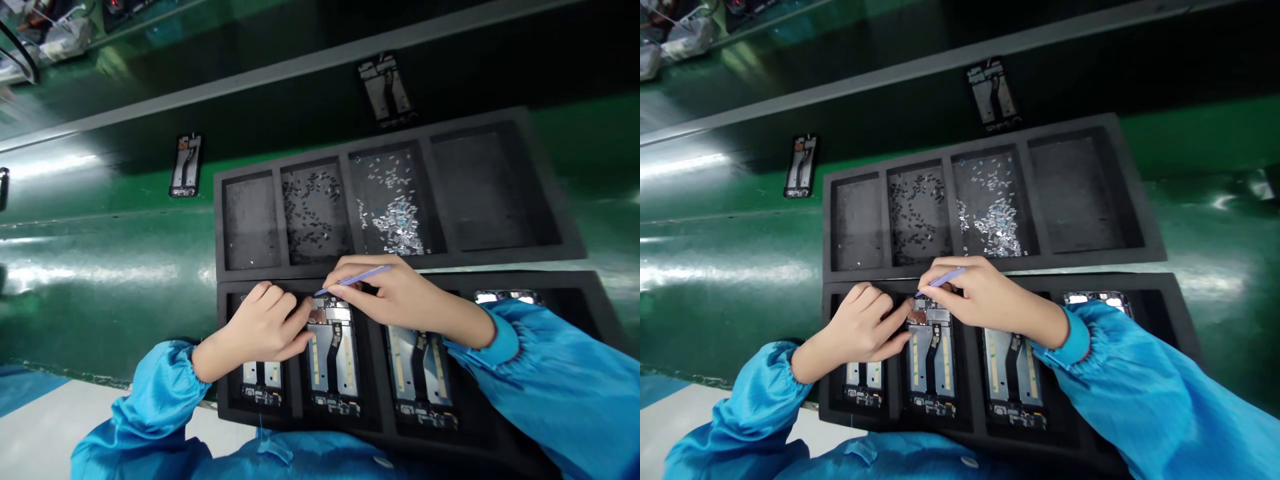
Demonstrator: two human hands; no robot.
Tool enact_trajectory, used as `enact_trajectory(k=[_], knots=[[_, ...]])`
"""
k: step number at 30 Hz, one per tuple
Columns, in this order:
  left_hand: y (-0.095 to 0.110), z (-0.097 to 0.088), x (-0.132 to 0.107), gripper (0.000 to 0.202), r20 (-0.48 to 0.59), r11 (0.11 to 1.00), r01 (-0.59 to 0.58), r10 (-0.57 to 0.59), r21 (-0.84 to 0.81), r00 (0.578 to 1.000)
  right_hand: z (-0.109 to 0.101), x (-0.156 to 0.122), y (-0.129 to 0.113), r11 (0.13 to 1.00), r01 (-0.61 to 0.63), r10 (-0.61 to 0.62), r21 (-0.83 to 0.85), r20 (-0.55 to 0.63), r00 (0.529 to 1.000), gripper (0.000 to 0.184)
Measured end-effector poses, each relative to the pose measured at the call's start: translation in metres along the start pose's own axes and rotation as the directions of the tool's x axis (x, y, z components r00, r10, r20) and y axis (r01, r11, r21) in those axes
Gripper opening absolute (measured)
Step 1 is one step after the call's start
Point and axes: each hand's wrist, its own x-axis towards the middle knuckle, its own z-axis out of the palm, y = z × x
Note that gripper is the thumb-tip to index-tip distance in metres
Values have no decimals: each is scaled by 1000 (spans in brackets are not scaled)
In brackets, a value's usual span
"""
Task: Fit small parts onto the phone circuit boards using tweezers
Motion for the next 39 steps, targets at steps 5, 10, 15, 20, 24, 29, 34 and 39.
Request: enact_trajectory(k=[5,10,15,20,24,29,34,39], knots=[[1,-1,1,38,9,1000,-4,4,-5,1000,-1,-1,0,996,-64,67,58,-48,997,19],[1,-1,1,36,2,999,40,-40,-23,999,-4,1,-2,924,-211,268,318,-148,952,33],[1,-1,-2,34,-3,999,31,-31,-40,1000,-7,4,-1,867,-223,344,447,-212,915,36],[3,0,-4,35,-4,999,26,-26,-41,1000,1,-1,12,811,-188,407,554,-303,862,34],[5,0,-3,34,14,997,62,-62,-39,998,4,0,20,869,-200,450,453,-553,702,37],[6,-3,-1,33,-34,997,75,-77,-35,996,-7,8,18,929,-289,369,229,-615,697,32],[6,-2,-3,35,-52,998,62,-63,-19,997,-10,10,19,935,-347,327,71,-553,767,35],[8,0,-6,40,17,995,96,-96,-38,995,-8,9,22,927,-374,319,1,-525,789,32]])
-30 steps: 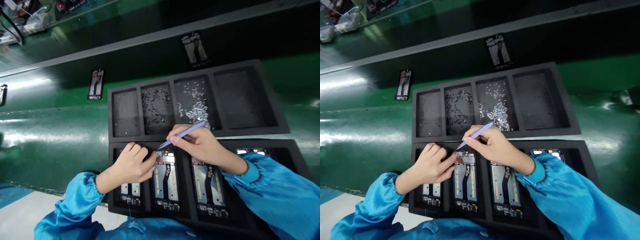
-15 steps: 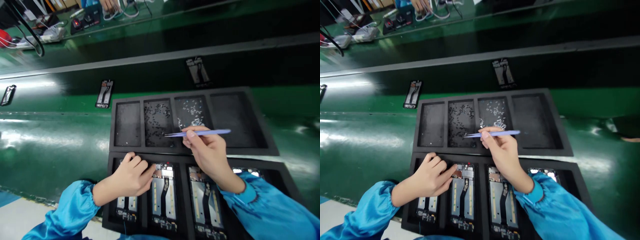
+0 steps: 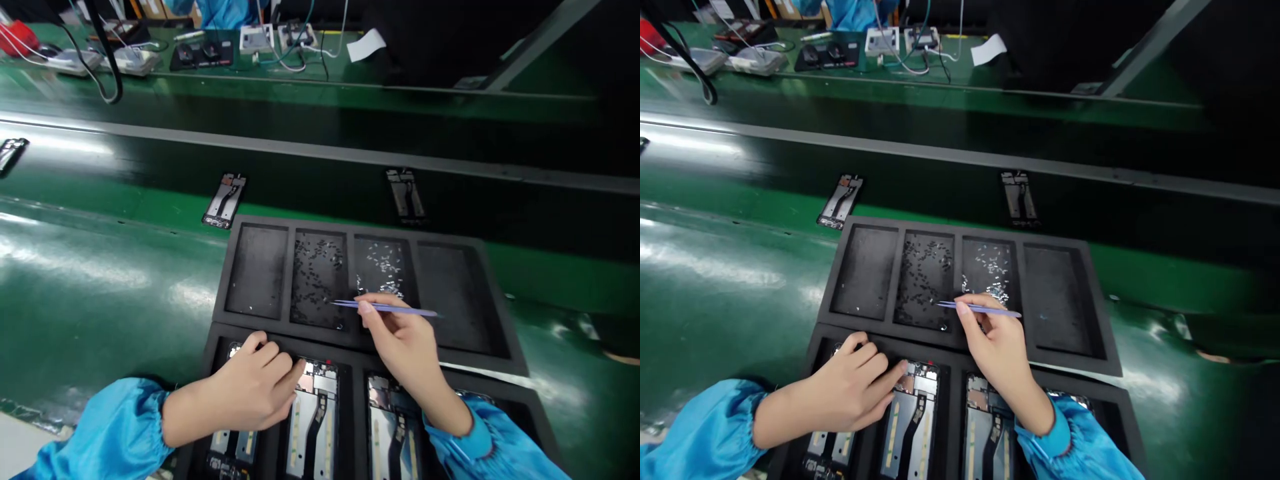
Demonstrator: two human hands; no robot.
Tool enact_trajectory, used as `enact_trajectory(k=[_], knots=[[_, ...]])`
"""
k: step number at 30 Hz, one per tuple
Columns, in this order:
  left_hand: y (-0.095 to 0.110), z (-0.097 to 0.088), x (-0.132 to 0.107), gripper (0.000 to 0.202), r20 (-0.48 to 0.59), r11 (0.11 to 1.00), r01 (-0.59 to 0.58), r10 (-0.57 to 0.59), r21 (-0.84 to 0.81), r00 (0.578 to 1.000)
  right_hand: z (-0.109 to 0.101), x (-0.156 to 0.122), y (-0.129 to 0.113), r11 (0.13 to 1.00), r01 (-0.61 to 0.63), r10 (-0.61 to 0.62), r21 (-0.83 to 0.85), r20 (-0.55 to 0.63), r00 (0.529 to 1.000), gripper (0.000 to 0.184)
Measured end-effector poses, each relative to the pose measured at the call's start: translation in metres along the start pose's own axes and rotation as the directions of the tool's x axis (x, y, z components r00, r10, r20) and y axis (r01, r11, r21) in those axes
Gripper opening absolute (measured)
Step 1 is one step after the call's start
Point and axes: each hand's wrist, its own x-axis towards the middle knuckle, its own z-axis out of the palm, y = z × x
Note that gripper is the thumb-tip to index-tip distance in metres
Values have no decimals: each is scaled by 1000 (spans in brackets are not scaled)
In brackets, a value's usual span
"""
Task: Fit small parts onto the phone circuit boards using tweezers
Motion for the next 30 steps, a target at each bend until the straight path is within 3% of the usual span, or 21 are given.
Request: enact_trajectory(k=[11,18,27,30], knots=[[-6,-7,-1,31,-106,997,-67,62,-43,992,1,-1,3,1000,-13,13,-28,-10,1000,43],[-6,-2,-3,19,-127,996,-90,87,-19,988,5,0,2,1000,-10,10,10,-2,1000,52],[-6,-1,0,18,-160,996,-86,86,2,983,13,2,3,998,27,-28,54,23,999,49],[-7,-1,0,17,-165,994,-113,112,6,980,4,5,-7,996,27,-27,88,-2,1000,48]])
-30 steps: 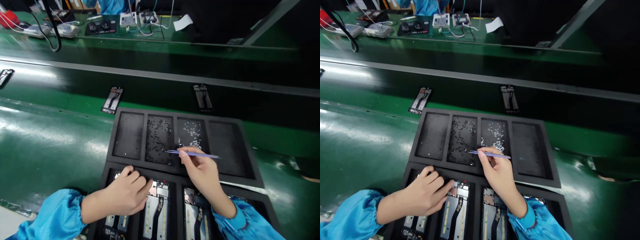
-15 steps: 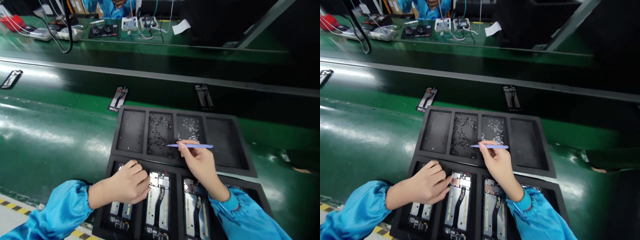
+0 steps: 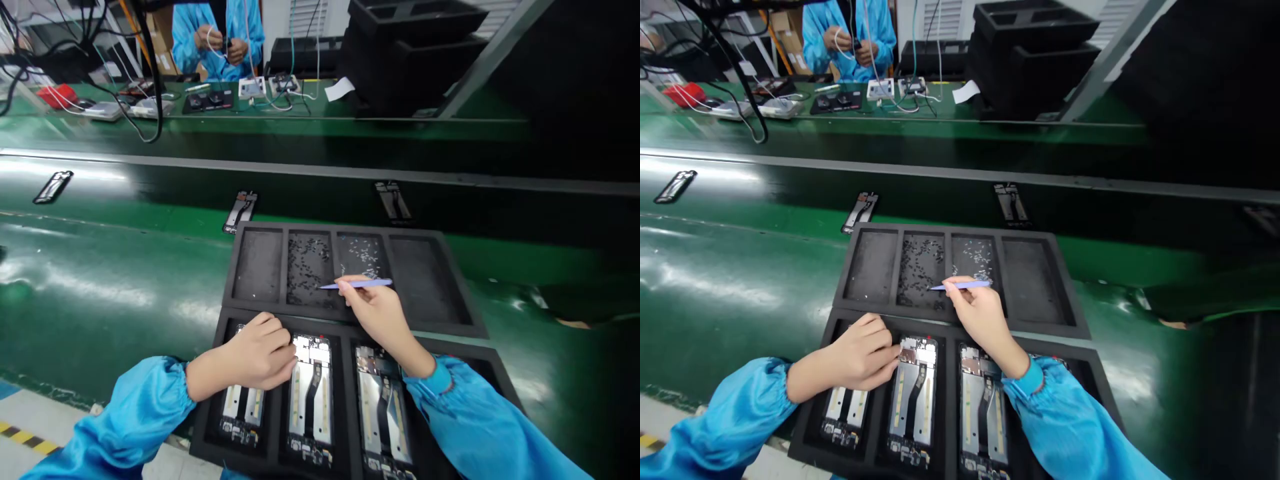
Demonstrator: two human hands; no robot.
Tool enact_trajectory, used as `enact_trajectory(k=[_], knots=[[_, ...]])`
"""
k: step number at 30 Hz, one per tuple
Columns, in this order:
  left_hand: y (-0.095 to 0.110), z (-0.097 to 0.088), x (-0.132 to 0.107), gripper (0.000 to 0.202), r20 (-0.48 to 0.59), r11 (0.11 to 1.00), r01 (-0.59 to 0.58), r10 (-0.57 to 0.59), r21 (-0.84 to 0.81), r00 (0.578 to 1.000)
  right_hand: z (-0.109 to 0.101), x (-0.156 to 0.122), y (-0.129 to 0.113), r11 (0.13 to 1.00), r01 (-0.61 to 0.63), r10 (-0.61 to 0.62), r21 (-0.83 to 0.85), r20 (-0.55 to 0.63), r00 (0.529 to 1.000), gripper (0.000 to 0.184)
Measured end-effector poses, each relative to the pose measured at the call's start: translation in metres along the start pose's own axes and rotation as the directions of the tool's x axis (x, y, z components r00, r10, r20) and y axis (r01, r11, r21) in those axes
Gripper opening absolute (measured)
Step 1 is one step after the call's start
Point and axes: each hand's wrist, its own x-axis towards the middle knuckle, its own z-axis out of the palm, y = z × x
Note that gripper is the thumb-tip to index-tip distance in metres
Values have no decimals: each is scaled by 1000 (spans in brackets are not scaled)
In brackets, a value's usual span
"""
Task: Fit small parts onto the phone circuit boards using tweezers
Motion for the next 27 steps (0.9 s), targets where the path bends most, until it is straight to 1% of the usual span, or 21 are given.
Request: enact_trajectory(k=[2,3,4,5,7,8,9,10,12,14,16,17,18,20,22,24,27], knots=[[1,-1,-2,15,-2,1000,-19,19,3,1000,-22,0,-13,1000,4,-2,20,-74,997,44],[2,-3,-3,14,-4,1000,-27,27,7,1000,-39,-2,-21,999,9,-5,31,-143,990,41],[4,-5,-3,13,-4,999,-36,36,8,999,-57,-6,-28,999,18,-7,45,-232,973,42],[8,-7,-2,13,-1,999,-45,45,6,999,-77,-13,-34,998,29,-6,63,-334,942,46],[19,-11,3,14,21,998,-64,64,-6,998,-114,-32,-39,995,33,19,93,-506,862,51],[27,-13,8,15,40,998,-64,65,-13,997,-128,-43,-37,995,22,39,102,-558,829,50],[37,-14,14,16,63,999,-49,50,-16,997,-138,-56,-31,994,0,62,106,-583,810,49],[49,-14,22,17,87,1000,-17,17,-11,996,-145,-68,-23,994,-26,85,108,-584,808,49],[76,-12,43,25,128,996,84,-86,21,988,-147,-87,-1,992,-77,119,99,-549,827,51],[101,-4,67,34,157,982,178,-185,60,970,-140,-100,22,992,-107,130,73,-499,857,50],[118,9,92,39,179,972,218,-230,84,957,-130,-107,41,991,-129,128,29,-459,879,45],[122,18,104,39,189,971,222,-235,89,953,-126,-108,47,990,-142,129,3,-442,888,41],[124,27,116,39,198,971,220,-235,94,952,-123,-109,52,988,-156,130,-25,-427,895,37],[121,45,133,40,214,972,209,-227,104,950,-119,-110,56,981,-178,132,-77,-410,903,31],[115,59,144,42,228,976,187,-208,109,951,-118,-110,55,975,-190,129,-115,-401,907,27],[109,68,149,44,235,979,171,-192,107,953,-119,-109,51,973,-190,124,-132,-391,912,24],[105,73,149,46,229,979,173,-193,106,954,-121,-106,46,975,-178,120,-131,-363,924,21]])
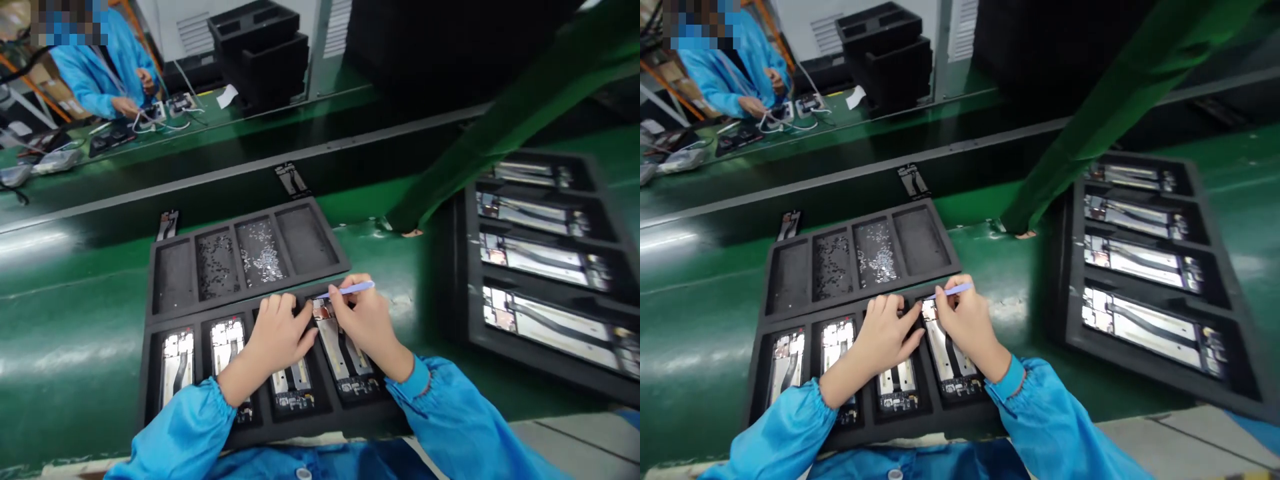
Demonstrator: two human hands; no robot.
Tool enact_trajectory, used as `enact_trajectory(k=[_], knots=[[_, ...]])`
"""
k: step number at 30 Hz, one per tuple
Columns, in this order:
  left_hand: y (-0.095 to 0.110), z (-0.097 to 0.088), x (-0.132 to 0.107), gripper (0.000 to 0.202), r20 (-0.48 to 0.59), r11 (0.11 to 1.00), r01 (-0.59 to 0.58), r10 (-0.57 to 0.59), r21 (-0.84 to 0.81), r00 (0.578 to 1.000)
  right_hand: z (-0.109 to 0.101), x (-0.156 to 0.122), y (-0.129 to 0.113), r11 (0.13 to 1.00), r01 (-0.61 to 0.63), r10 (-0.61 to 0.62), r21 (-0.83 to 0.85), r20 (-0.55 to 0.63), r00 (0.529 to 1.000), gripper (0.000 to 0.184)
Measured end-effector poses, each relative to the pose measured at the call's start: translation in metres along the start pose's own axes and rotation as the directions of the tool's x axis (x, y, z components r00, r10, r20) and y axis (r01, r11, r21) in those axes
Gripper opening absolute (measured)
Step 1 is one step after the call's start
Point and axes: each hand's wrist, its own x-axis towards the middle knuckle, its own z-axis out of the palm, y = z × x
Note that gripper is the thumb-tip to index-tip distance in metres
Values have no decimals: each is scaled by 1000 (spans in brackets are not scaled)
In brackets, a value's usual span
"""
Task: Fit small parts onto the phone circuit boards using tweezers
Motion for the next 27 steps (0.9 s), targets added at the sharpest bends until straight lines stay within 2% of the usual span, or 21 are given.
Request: enact_trajectory(k=[13,20,27], knots=[[-2,-3,5,47,47,999,32,-33,23,998,-3,4,-6,993,-6,-2,118,66,998,16],[0,-5,5,46,51,998,34,-37,59,998,-7,7,-1,968,-135,157,211,-92,983,21],[-1,-2,5,51,72,999,3,-7,54,997,-9,11,4,931,-210,246,298,-88,965,25]])
